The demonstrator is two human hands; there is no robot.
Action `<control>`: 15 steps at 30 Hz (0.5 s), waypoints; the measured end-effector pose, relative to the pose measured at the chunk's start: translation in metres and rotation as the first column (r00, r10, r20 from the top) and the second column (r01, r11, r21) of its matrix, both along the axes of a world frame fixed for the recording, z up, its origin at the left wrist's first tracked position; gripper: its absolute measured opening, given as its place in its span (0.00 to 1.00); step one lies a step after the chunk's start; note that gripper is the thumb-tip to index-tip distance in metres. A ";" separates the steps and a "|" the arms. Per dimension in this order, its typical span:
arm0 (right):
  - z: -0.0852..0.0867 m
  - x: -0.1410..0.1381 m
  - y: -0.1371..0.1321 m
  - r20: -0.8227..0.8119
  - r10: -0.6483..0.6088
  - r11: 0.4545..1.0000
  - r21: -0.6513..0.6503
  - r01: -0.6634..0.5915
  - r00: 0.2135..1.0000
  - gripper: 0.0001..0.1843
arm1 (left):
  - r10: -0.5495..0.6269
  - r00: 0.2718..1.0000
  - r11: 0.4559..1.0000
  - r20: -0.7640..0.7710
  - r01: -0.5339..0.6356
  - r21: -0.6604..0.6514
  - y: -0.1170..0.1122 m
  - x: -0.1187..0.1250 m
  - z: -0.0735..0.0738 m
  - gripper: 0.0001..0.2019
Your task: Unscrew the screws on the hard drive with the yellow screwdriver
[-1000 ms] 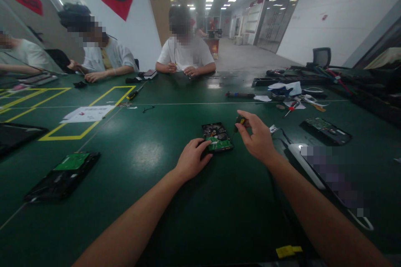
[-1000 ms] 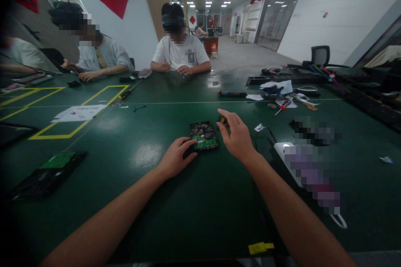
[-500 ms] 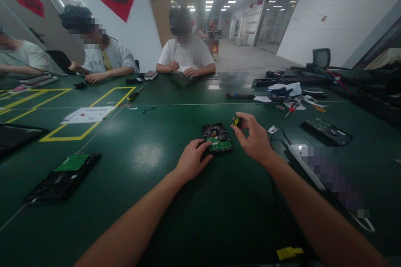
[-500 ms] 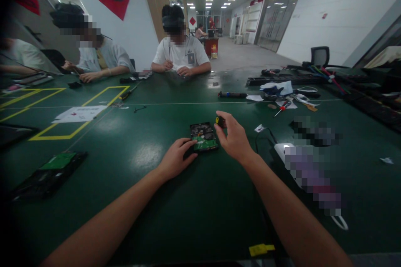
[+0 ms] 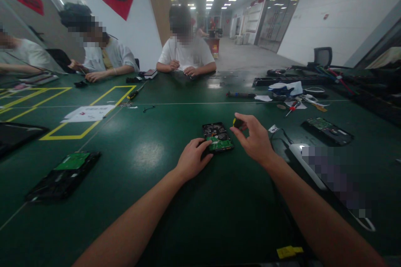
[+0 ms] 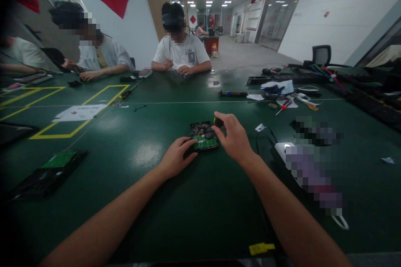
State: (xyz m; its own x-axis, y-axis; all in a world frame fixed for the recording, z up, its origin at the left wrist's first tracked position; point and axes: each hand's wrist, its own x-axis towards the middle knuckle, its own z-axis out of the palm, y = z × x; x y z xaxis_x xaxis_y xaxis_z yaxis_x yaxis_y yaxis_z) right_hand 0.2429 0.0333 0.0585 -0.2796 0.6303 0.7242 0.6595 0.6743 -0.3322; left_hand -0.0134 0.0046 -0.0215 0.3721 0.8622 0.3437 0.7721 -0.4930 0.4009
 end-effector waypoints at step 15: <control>-0.006 -0.001 0.001 -0.028 -0.054 0.998 -0.034 0.053 0.998 0.28 | -0.007 1.000 1.000 0.003 0.007 0.011 0.000 0.000 0.000 0.25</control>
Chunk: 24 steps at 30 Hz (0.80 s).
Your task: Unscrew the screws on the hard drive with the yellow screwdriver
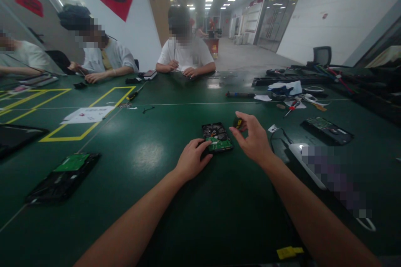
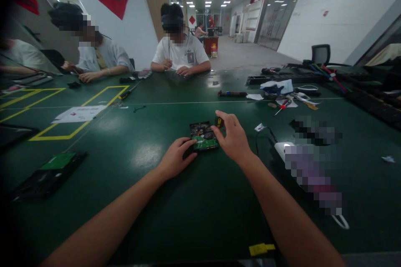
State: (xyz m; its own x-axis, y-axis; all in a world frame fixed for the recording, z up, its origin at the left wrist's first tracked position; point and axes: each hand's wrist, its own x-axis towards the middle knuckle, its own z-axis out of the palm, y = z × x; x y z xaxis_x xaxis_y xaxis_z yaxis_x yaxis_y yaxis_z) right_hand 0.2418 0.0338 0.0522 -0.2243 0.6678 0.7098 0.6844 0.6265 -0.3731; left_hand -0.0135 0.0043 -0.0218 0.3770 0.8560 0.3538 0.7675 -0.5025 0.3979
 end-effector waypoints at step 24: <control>-0.009 -0.002 0.000 -0.059 -0.060 0.998 -0.025 0.059 0.996 0.31 | -0.004 1.000 1.000 0.007 0.004 0.007 0.000 0.000 0.000 0.24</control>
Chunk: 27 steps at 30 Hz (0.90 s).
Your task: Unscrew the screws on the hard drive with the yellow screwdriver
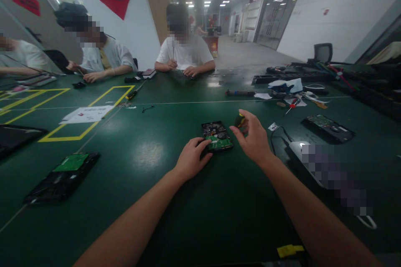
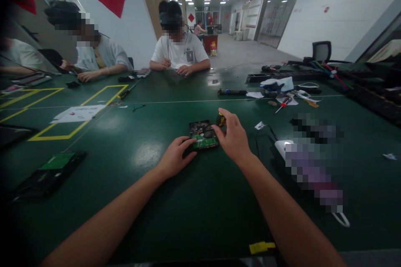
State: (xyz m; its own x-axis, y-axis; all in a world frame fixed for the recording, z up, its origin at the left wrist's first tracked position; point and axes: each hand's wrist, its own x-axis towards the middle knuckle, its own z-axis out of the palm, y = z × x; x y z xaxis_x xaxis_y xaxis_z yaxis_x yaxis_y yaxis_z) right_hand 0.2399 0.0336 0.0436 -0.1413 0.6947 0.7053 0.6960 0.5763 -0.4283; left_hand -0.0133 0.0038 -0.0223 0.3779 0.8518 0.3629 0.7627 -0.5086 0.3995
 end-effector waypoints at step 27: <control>-0.005 0.002 -0.005 0.010 0.068 0.997 0.029 -0.068 0.998 0.37 | -0.004 1.000 1.000 -0.002 0.004 -0.007 0.002 0.000 -0.002 0.25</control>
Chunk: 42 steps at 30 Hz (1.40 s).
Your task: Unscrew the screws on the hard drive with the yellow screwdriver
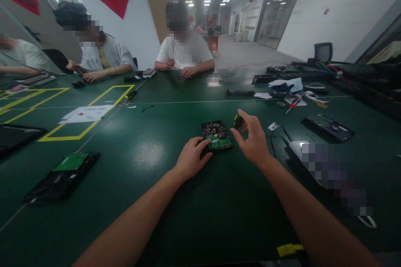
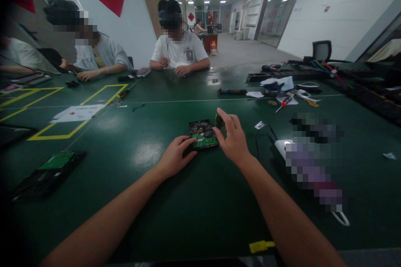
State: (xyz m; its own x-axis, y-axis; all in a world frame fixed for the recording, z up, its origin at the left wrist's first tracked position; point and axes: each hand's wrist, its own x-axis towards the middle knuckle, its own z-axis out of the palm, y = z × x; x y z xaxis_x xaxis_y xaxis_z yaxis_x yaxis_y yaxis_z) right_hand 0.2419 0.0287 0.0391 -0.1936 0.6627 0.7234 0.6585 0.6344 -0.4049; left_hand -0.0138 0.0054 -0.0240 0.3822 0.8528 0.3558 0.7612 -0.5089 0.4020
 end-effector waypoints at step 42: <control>-0.008 -0.007 -0.003 -0.057 -0.030 0.998 -0.054 0.027 0.998 0.40 | -0.005 1.000 1.000 0.005 0.005 0.018 -0.001 0.001 0.001 0.24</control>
State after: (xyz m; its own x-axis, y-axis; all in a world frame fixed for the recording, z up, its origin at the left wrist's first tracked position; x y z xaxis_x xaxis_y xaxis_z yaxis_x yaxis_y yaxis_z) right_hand 0.2351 0.0261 0.0316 -0.1327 0.7049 0.6968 0.6504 0.5924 -0.4754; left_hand -0.0130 0.0042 -0.0226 0.3843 0.8445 0.3730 0.7567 -0.5196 0.3968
